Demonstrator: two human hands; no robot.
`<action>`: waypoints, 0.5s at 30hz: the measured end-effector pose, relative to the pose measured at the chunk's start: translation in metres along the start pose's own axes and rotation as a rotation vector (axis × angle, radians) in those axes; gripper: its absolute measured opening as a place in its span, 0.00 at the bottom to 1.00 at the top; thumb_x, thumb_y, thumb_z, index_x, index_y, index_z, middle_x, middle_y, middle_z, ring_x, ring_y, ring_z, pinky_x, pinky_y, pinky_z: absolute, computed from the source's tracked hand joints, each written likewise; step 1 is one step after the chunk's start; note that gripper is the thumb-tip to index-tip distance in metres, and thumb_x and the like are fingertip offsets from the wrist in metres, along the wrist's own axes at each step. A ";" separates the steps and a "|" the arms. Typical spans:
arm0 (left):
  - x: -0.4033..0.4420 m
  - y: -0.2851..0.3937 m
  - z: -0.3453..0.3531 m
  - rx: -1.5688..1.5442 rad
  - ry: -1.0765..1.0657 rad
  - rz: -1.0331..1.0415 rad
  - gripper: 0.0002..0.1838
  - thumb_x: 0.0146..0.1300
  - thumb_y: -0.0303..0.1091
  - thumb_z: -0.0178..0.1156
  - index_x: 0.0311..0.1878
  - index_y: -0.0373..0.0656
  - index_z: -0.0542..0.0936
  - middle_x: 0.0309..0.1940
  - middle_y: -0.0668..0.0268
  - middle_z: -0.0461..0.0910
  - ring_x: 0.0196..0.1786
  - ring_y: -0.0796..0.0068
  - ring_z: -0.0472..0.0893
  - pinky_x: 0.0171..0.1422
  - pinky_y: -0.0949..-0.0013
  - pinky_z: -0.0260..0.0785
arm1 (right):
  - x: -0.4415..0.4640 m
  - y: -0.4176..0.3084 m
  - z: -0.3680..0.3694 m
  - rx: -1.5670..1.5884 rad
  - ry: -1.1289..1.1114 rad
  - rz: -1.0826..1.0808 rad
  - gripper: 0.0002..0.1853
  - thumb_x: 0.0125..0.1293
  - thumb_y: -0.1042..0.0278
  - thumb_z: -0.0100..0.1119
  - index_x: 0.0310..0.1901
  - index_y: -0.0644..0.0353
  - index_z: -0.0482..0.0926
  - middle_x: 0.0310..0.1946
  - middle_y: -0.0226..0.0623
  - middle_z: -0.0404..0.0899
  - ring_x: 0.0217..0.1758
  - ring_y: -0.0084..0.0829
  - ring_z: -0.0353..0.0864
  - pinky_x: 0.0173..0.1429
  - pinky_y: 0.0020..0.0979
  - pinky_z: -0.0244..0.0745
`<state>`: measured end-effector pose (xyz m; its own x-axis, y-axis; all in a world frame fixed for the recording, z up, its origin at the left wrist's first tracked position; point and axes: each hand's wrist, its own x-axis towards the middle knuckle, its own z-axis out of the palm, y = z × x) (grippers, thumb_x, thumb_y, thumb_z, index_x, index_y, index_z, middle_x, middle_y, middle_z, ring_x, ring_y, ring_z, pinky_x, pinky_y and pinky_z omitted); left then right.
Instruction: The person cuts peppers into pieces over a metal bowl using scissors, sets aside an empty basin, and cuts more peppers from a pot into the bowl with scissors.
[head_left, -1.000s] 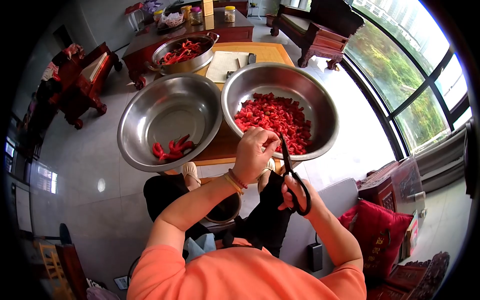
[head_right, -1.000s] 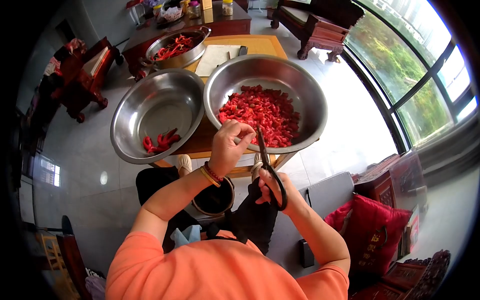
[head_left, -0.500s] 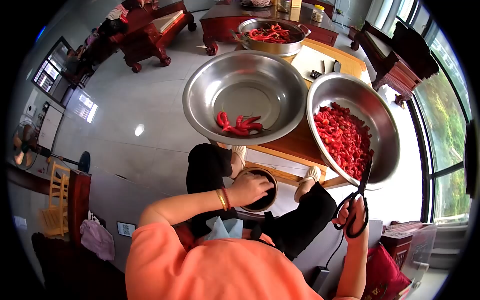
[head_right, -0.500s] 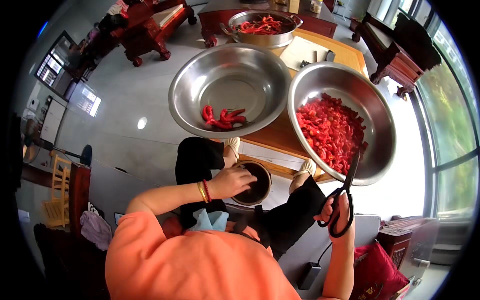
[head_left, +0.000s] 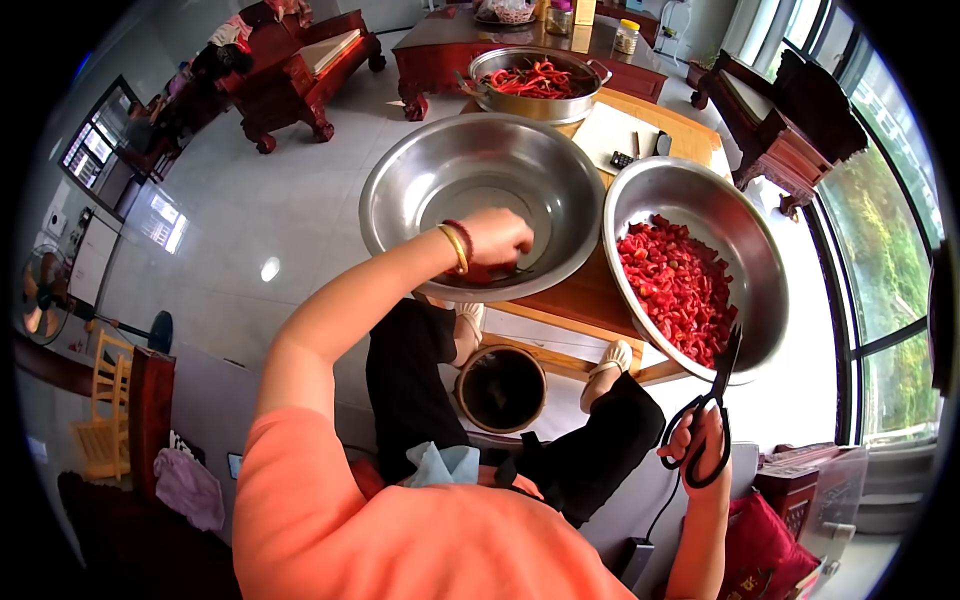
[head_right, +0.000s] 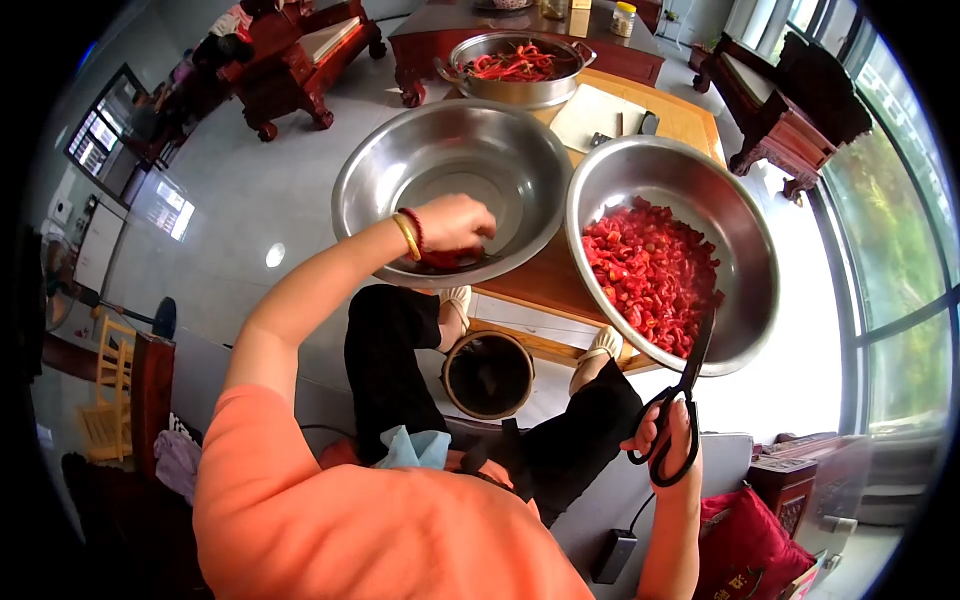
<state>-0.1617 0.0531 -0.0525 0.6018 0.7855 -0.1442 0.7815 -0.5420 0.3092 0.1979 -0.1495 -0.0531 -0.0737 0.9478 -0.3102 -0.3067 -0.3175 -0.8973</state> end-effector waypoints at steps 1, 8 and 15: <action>0.003 0.005 0.007 0.094 -0.049 -0.028 0.11 0.48 0.28 0.57 0.37 0.41 0.81 0.35 0.53 0.80 0.41 0.53 0.78 0.45 0.58 0.70 | -0.001 0.000 -0.001 0.000 0.002 -0.006 0.22 0.68 0.45 0.42 0.31 0.59 0.68 0.16 0.28 0.63 0.16 0.21 0.64 0.26 0.29 0.76; 0.023 -0.009 0.019 0.381 0.161 0.056 0.04 0.46 0.30 0.56 0.24 0.43 0.79 0.29 0.57 0.77 0.38 0.56 0.77 0.41 0.58 0.71 | -0.004 0.000 -0.009 0.023 0.009 0.021 0.22 0.68 0.45 0.41 0.32 0.59 0.68 0.17 0.28 0.64 0.17 0.21 0.64 0.27 0.29 0.76; -0.007 0.006 -0.069 -0.356 0.641 -0.066 0.07 0.54 0.34 0.62 0.29 0.40 0.81 0.22 0.64 0.78 0.24 0.74 0.76 0.32 0.72 0.68 | -0.002 0.001 -0.008 -0.005 -0.064 0.024 0.20 0.68 0.49 0.42 0.35 0.62 0.69 0.21 0.29 0.65 0.21 0.21 0.66 0.33 0.30 0.78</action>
<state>-0.1724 0.0644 0.0151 0.2557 0.8929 0.3706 0.6462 -0.4430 0.6214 0.2052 -0.1523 -0.0561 -0.1413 0.9397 -0.3113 -0.2999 -0.3403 -0.8912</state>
